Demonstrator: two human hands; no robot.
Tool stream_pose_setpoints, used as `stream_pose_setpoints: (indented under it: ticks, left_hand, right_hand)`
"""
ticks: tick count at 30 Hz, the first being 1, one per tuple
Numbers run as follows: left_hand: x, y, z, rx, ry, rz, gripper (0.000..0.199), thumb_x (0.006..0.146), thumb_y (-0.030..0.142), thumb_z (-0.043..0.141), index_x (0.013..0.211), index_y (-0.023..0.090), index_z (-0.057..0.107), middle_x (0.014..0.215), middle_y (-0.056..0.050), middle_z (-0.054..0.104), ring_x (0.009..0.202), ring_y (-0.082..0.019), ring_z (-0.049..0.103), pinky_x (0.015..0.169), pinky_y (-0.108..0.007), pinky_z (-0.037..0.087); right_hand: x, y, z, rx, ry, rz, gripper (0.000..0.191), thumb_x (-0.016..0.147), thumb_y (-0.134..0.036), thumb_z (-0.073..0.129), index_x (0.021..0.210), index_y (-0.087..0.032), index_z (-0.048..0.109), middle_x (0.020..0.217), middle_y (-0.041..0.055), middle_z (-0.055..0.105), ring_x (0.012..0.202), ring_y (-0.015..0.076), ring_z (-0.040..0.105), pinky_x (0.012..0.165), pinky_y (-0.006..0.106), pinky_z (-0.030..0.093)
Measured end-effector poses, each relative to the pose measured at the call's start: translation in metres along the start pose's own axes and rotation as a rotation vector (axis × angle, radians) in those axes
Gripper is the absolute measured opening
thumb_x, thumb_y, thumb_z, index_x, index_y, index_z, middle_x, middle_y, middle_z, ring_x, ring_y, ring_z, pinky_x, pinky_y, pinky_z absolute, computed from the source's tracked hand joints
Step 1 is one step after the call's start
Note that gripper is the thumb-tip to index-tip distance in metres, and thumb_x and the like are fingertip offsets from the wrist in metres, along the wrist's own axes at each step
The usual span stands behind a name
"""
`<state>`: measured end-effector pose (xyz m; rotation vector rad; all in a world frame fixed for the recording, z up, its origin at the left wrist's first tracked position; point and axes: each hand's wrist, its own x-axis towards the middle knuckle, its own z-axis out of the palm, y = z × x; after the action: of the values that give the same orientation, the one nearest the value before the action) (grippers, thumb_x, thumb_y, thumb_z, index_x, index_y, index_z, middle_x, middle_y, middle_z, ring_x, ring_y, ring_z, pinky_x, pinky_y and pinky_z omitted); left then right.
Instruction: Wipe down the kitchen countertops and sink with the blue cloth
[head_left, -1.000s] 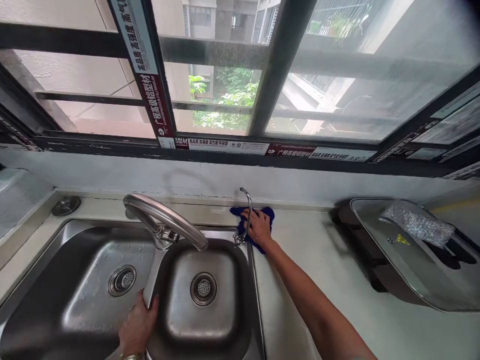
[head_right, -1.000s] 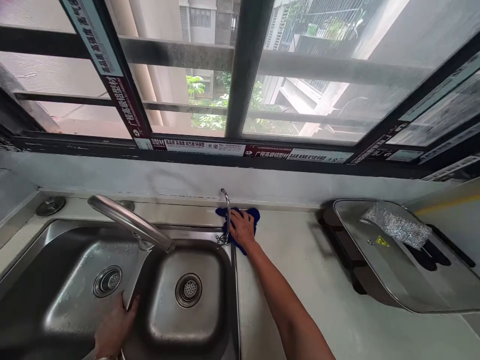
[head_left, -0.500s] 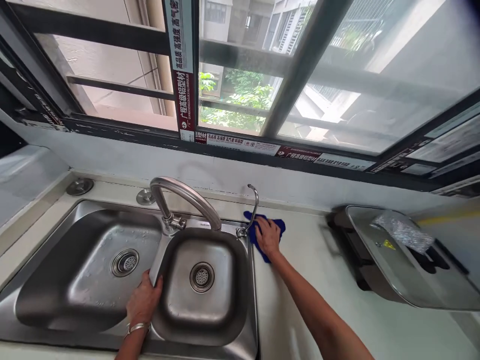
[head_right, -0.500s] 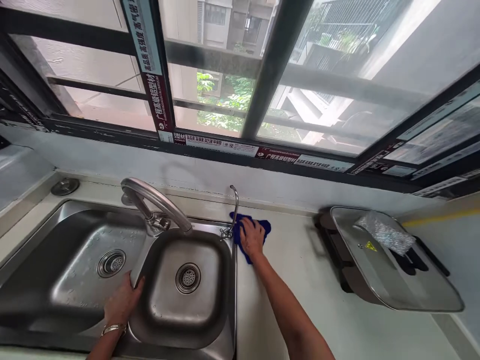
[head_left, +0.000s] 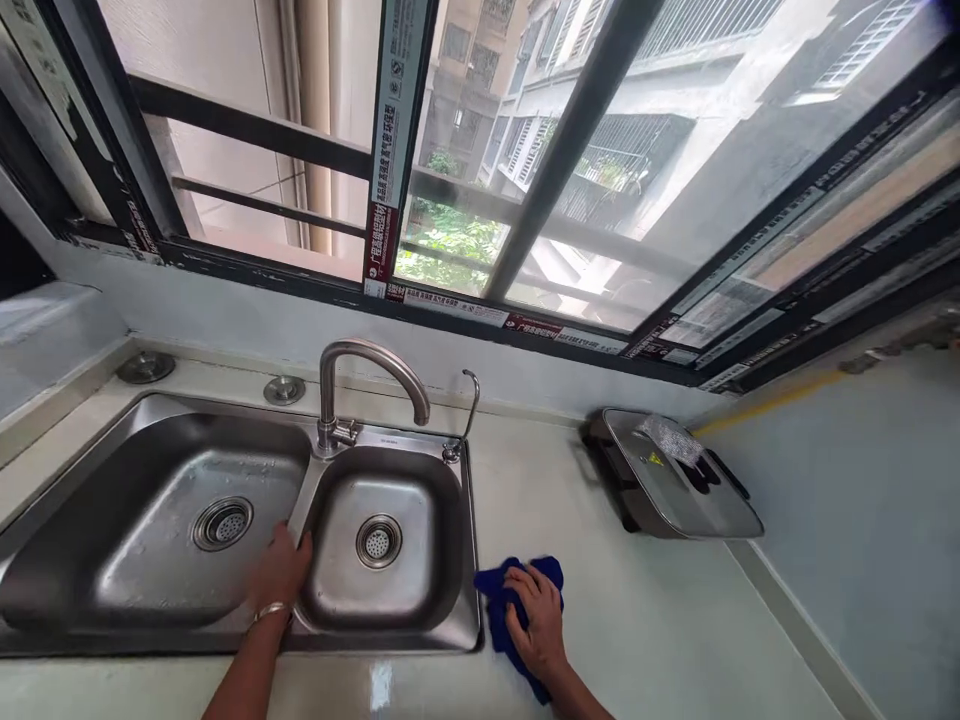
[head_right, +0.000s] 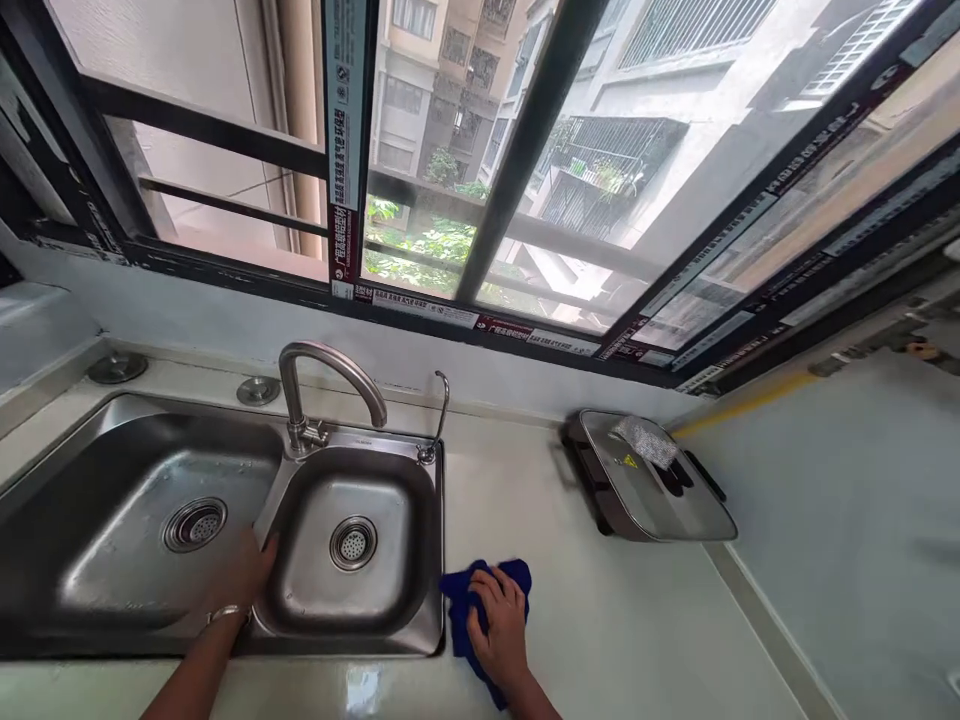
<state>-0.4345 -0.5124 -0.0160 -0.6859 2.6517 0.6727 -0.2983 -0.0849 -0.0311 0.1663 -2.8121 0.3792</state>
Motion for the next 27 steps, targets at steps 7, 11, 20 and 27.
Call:
stream_pose_setpoints:
  ticks: [7, 11, 20, 27]
  left_hand:
    - [0.007, -0.001, 0.009, -0.002, 0.008, -0.009, 0.066, 0.091, 0.053, 0.031, 0.136, 0.008, 0.044, 0.113, -0.027, 0.069, 0.105, -0.044, 0.067, 0.087, -0.054, 0.05]
    - [0.008, 0.0, 0.008, -0.016, 0.005, -0.021, 0.068, 0.089, 0.055, 0.034, 0.134, 0.006, 0.047, 0.111, -0.028, 0.069, 0.106, -0.046, 0.066, 0.087, -0.055, 0.05]
    - [0.003, 0.006, 0.003, -0.058, -0.001, 0.005, 0.067, 0.09, 0.051, 0.037, 0.14, 0.006, 0.038, 0.118, -0.029, 0.066, 0.11, -0.046, 0.064, 0.09, -0.056, 0.049]
    - [-0.034, 0.015, -0.006, -0.109, 0.051, 0.292, 0.074, 0.089, 0.032, 0.049, 0.144, -0.009, 0.021, 0.156, -0.036, 0.027, 0.149, -0.044, 0.017, 0.12, -0.057, 0.022]
  right_hand:
    - [-0.107, 0.083, -0.048, -0.086, 0.025, 0.242, 0.03, 0.088, -0.032, 0.046, 0.108, -0.029, 0.067, 0.124, 0.0054, 0.067, 0.121, 0.0321, 0.057, 0.099, 0.054, 0.045]
    - [-0.13, 0.106, -0.056, -0.245, 0.234, 0.599, 0.039, 0.088, -0.042, 0.04, 0.115, -0.029, 0.065, 0.123, 0.0103, 0.066, 0.112, 0.0381, 0.058, 0.093, 0.061, 0.042]
    - [-0.091, 0.006, -0.028, -0.297, 0.283, 0.594, 0.043, 0.094, -0.034, 0.035, 0.128, -0.024, 0.061, 0.129, 0.0136, 0.062, 0.119, 0.038, 0.048, 0.098, 0.059, 0.032]
    - [-0.065, -0.098, -0.011, -0.098, -0.011, 0.264, 0.042, 0.088, -0.022, 0.047, 0.127, -0.025, 0.06, 0.138, 0.0067, 0.059, 0.13, 0.0356, 0.041, 0.104, 0.054, 0.03]
